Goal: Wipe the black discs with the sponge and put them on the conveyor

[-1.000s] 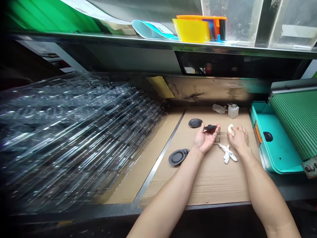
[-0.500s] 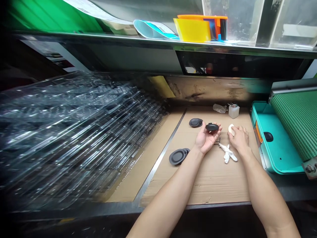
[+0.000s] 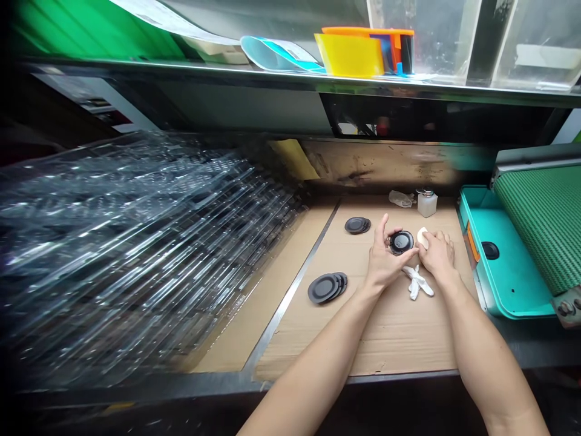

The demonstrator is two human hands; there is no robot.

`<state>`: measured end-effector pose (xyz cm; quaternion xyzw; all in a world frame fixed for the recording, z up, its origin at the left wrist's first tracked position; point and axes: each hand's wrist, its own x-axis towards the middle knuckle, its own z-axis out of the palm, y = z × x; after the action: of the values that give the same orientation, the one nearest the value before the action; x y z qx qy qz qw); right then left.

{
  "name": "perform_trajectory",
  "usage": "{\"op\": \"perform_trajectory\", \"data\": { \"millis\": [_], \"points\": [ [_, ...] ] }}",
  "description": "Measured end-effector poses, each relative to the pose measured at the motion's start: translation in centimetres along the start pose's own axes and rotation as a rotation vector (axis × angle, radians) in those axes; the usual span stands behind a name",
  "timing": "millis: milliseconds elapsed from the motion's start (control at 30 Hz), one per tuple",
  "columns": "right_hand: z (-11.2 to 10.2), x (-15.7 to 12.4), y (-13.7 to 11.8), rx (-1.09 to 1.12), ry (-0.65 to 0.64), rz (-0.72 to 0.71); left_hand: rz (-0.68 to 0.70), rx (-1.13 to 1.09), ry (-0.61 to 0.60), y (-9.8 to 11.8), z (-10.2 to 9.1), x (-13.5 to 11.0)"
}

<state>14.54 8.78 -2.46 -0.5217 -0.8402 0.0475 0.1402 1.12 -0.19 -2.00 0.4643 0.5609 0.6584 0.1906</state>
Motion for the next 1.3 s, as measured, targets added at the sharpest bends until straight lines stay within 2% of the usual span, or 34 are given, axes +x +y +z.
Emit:
{"op": "perform_trajectory", "data": {
  "millis": [100,200,333,433,567,667,767,833,1100,1300],
  "points": [
    [-0.2,-0.1,-0.1,0.004,-0.008,0.008,-0.052,-0.063,-0.026,1.2,-0.2,-0.3],
    [-0.3,-0.1,-0.2,0.003,-0.008,-0.007,-0.110,-0.157,-0.003,1.9,-0.2,-0.5],
    [-0.3,-0.1,-0.1,0.005,0.004,-0.011,-0.073,-0.106,-0.027,1.5,-0.1,-0.6],
    [-0.1,-0.1,-0.1,0.008,0.000,-0.003,-0.054,0.047,-0.077,0.6,-0.4,-0.2],
    [0.1,0.0,-0.1,0.019,0.028,0.006,-0.160,0.476,-0.168,-0.6,-1.4,0.7],
    [0.2,0.1,0.0,0.022,0.031,0.007,-0.179,0.727,-0.158,-1.4,-2.0,1.0],
    [0.2,0.1,0.0,0.022,0.027,0.006,-0.137,0.844,-0.112,-1.8,-2.1,1.0],
    [0.2,0.1,0.0,0.023,0.028,0.004,-0.133,0.866,-0.133,-1.6,-2.2,0.9],
    [0.2,0.0,-0.1,0.039,0.031,0.014,-0.124,0.750,-0.423,-0.5,-4.1,0.8],
    [0.1,-0.1,0.1,0.034,0.043,-0.001,-0.153,0.776,-0.441,0.3,-3.0,0.5]
  ]
}}
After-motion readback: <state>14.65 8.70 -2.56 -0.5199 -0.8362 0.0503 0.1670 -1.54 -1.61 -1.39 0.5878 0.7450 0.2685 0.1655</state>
